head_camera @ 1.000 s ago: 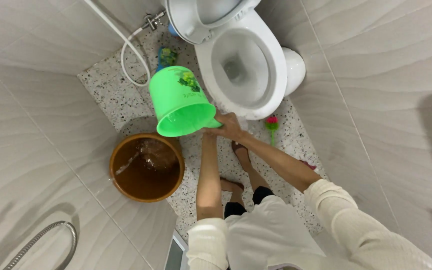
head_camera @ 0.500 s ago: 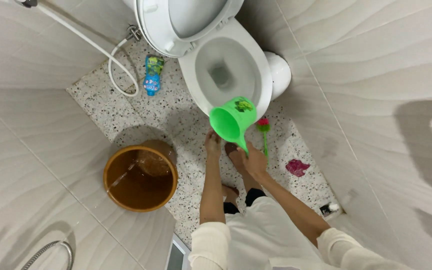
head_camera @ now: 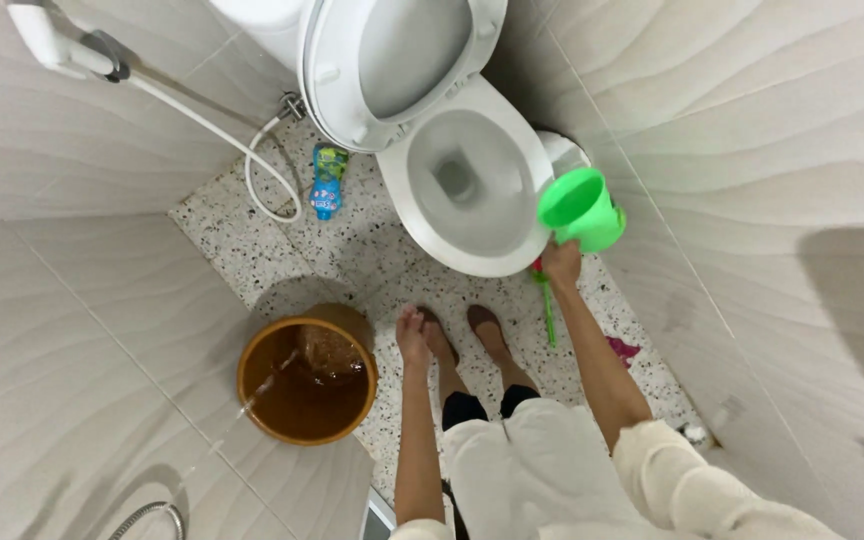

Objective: The person scoops water from a bucket using a green ladle and pours it into the toilet bowl multiple times. They then use a sponge to wipe the toilet tank and the closed toilet seat lid.

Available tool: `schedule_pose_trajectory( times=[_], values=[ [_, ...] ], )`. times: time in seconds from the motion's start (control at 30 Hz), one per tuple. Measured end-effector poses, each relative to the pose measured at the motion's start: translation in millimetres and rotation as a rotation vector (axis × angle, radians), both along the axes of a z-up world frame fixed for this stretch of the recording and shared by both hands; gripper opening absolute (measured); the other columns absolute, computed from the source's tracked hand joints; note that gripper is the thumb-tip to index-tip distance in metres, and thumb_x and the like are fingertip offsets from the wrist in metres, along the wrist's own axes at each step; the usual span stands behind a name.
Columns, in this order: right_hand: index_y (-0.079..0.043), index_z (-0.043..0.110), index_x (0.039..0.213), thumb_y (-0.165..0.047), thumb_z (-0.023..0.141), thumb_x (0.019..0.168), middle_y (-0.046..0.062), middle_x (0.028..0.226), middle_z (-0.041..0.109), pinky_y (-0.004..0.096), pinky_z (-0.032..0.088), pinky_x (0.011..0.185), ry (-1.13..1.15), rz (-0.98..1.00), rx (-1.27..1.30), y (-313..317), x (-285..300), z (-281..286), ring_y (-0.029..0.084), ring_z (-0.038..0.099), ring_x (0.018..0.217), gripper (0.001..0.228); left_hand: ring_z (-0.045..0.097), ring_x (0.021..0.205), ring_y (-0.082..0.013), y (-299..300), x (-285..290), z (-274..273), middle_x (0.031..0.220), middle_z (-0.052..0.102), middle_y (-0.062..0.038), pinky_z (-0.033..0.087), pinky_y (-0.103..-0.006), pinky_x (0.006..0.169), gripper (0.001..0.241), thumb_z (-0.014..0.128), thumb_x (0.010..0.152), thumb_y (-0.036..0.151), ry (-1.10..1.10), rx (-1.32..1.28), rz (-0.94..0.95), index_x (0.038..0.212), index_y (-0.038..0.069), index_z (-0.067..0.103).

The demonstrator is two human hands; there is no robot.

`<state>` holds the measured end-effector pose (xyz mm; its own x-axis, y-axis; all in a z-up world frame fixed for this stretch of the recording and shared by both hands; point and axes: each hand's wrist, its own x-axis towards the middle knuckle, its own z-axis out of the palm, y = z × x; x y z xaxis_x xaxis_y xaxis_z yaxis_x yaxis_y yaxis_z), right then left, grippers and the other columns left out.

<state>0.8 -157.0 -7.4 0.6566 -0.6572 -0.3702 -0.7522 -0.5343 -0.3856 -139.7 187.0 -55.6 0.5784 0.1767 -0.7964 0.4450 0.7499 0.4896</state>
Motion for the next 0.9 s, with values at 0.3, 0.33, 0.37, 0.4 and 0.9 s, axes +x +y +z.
schedule_pose_trajectory(
  times=[0.3, 0.33, 0.37, 0.4, 0.9],
  values=[
    [0.01, 0.042, 0.134, -0.023, 0.059, 0.099, 0.03, 0.102, 0.071, 0.055, 0.053, 0.086, -0.051, 0.219, 0.002, 97.9, 155.0, 5.5, 0.047, 0.068, 0.1, 0.051, 0.058, 0.129, -0.0221, 106.7, -15.7, 32.9, 0.136, 0.059, -0.006, 0.049, -0.0402, 0.106, 0.043, 0.067, 0.098, 0.022, 0.052, 0.119, -0.004, 0.137, 0.01, 0.057],
    [0.01, 0.042, 0.134, -0.023, 0.059, 0.099, 0.03, 0.102, 0.071, 0.055, 0.053, 0.086, -0.044, 0.219, 0.001, 109.7, 157.6, 4.2, 0.047, 0.068, 0.1, 0.051, 0.058, 0.129, -0.0221, 113.0, -15.2, 35.4, 0.136, 0.059, -0.006, 0.049, -0.0402, 0.106, 0.043, 0.067, 0.098, 0.022, 0.058, 0.118, -0.004, 0.137, 0.01, 0.057],
    [0.012, 0.036, 0.137, -0.024, 0.06, 0.098, 0.03, 0.1, 0.071, 0.054, 0.054, 0.083, -0.035, 0.29, -0.05, 121.5, 160.0, 3.0, 0.046, 0.069, 0.096, 0.059, 0.058, 0.129, -0.0224, 119.2, -14.9, 38.1, 0.137, 0.059, -0.006, 0.048, -0.0404, 0.106, 0.044, 0.067, 0.098, 0.023, 0.027, 0.13, -0.006, 0.138, 0.01, 0.056],
    [0.015, 0.031, 0.141, -0.025, 0.062, 0.097, 0.03, 0.099, 0.071, 0.053, 0.055, 0.08, -0.027, 0.363, -0.106, 129.7, 163.6, 2.8, 0.045, 0.07, 0.093, 0.067, 0.057, 0.129, -0.0227, 121.1, -14.1, 39.8, 0.139, 0.058, -0.006, 0.047, -0.0405, 0.105, 0.044, 0.067, 0.099, 0.024, -0.006, 0.138, -0.007, 0.139, 0.01, 0.055],
    [-0.002, 0.052, 0.126, -0.016, 0.056, 0.101, 0.022, 0.104, 0.067, 0.051, 0.056, 0.063, 0.166, 0.682, -0.251, 130.6, -12.8, 127.2, 0.039, 0.07, 0.082, 0.029, 0.056, 0.127, -0.026, 134.6, -13.5, 59.1, 0.131, 0.059, -0.007, 0.048, -0.0398, 0.107, 0.043, 0.074, 0.097, 0.026, 0.08, -0.074, 0.099, 0.135, 0.009, 0.06]
  ],
)
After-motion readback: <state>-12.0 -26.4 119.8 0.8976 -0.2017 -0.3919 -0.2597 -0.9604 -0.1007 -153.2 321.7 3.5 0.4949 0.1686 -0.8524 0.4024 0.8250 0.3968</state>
